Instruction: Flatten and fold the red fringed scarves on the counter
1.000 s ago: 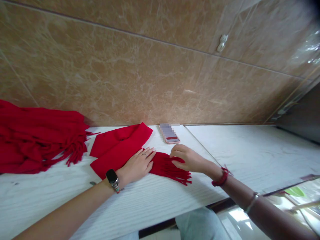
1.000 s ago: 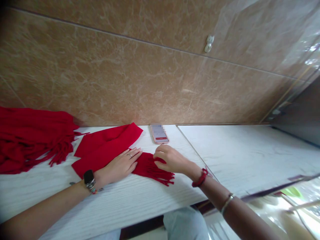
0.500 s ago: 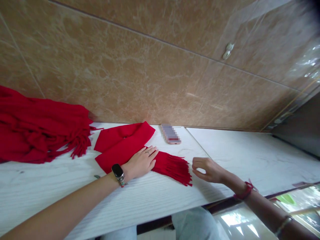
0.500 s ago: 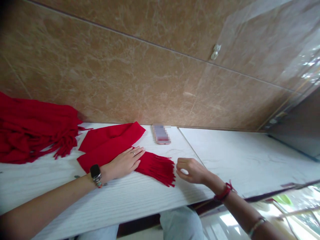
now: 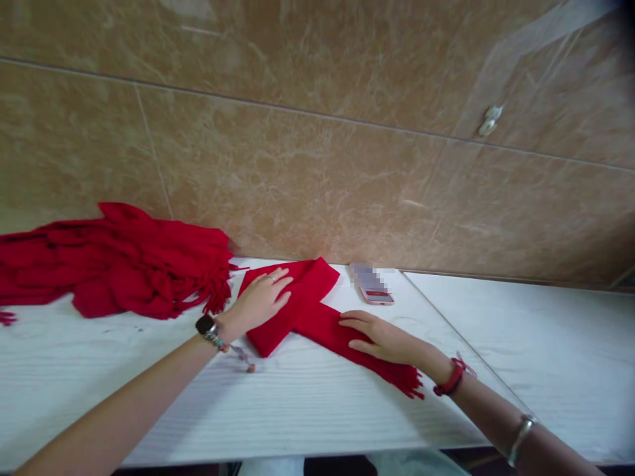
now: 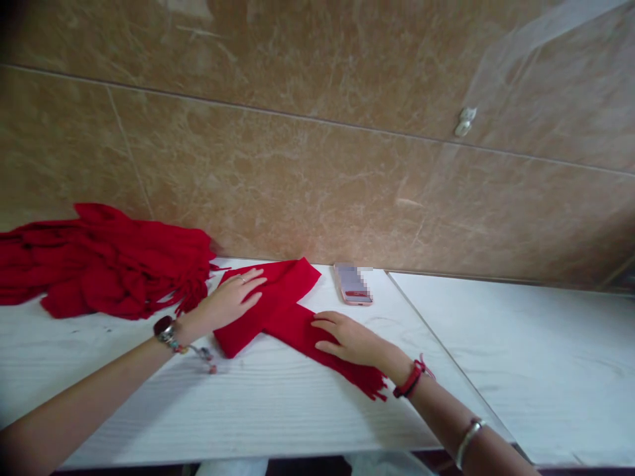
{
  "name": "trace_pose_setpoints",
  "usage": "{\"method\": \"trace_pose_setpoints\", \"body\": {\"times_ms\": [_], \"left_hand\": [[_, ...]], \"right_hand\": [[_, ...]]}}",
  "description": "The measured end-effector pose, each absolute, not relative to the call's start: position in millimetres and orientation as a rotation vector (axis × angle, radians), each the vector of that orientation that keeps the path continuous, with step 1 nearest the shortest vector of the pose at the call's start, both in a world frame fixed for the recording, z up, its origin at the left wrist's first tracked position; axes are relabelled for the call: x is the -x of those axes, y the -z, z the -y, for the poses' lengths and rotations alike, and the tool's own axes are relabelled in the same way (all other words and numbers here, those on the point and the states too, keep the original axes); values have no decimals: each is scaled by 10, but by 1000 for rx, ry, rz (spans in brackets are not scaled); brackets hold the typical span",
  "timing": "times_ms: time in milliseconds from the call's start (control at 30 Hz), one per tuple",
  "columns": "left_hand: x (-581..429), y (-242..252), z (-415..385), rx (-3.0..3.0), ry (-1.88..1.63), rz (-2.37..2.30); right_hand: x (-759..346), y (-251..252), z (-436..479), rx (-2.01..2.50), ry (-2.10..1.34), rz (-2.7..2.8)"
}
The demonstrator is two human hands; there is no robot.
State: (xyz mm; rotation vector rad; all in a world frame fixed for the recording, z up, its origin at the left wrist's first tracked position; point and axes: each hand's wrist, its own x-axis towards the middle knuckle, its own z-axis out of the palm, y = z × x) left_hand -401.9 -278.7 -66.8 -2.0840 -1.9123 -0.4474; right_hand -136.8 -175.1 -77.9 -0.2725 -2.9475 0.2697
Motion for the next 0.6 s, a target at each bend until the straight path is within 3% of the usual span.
{"method": "trace_pose_setpoints", "body": {"times_ms": [200, 367, 600], "left_hand": [[4467, 978, 2813, 2103, 226, 2222], [4410, 1070, 2838, 1990, 227, 2363], [4495, 1004, 2916, 1846, 304, 2498]], "right_hand": [[2037, 599, 1477, 317, -108, 2691], [2723, 893, 1371, 578, -118, 2700], [2785, 1191, 1450, 668, -264, 2696]]}}
